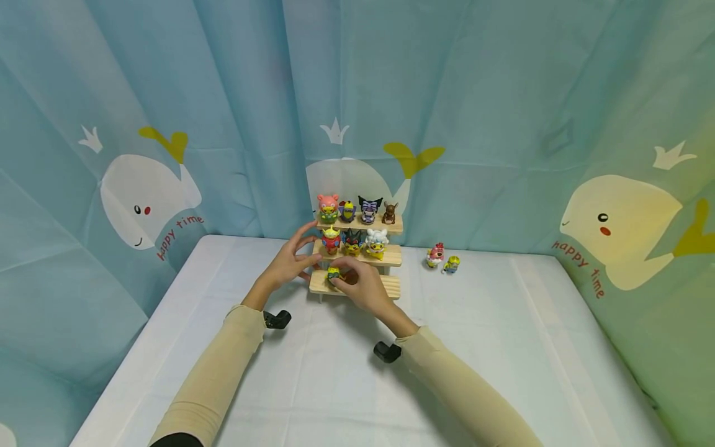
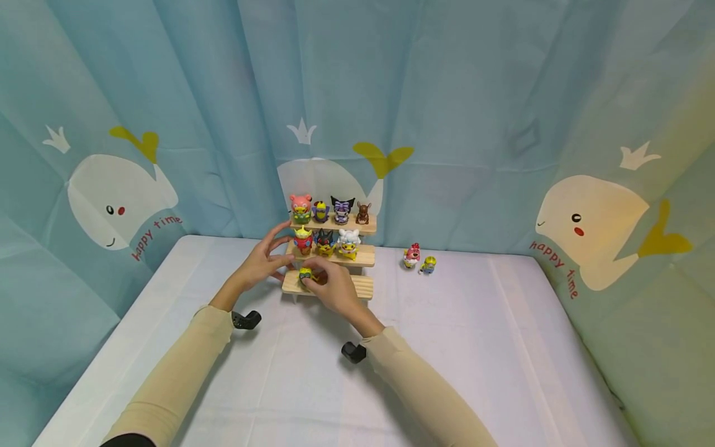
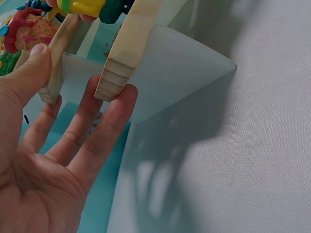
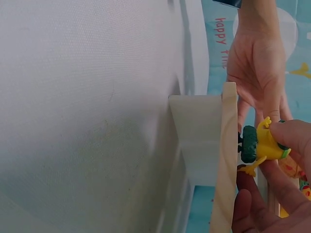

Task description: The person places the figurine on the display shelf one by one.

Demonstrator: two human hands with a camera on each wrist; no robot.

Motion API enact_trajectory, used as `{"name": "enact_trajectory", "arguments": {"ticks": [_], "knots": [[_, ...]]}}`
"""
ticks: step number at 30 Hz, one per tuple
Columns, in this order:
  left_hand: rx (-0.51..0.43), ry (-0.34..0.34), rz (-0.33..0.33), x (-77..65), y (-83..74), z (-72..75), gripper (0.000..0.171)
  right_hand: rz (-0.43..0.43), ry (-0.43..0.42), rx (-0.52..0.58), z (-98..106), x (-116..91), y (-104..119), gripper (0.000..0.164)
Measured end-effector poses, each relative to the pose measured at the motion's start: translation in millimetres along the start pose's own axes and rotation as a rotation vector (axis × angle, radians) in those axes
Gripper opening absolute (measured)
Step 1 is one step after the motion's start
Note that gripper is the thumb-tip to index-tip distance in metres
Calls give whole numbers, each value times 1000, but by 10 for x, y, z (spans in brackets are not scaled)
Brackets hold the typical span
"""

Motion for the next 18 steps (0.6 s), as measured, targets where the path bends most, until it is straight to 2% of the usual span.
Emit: {"name": "enact_trajectory", "arguments": {"ticks": [18], "knots": [[-18,12,6,3,0,-5,82,5,33,1,4,-15,17,33]]}}
Point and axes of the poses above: each hand's wrist, its own x-axis towards the middle knuckle, its own z-axis out of the back of the hand, y = z × x, the point moved 7 cm from there along x, towards the middle knuckle, and after that the axes turned 5 degrees about -x, right-handed, at the moved point
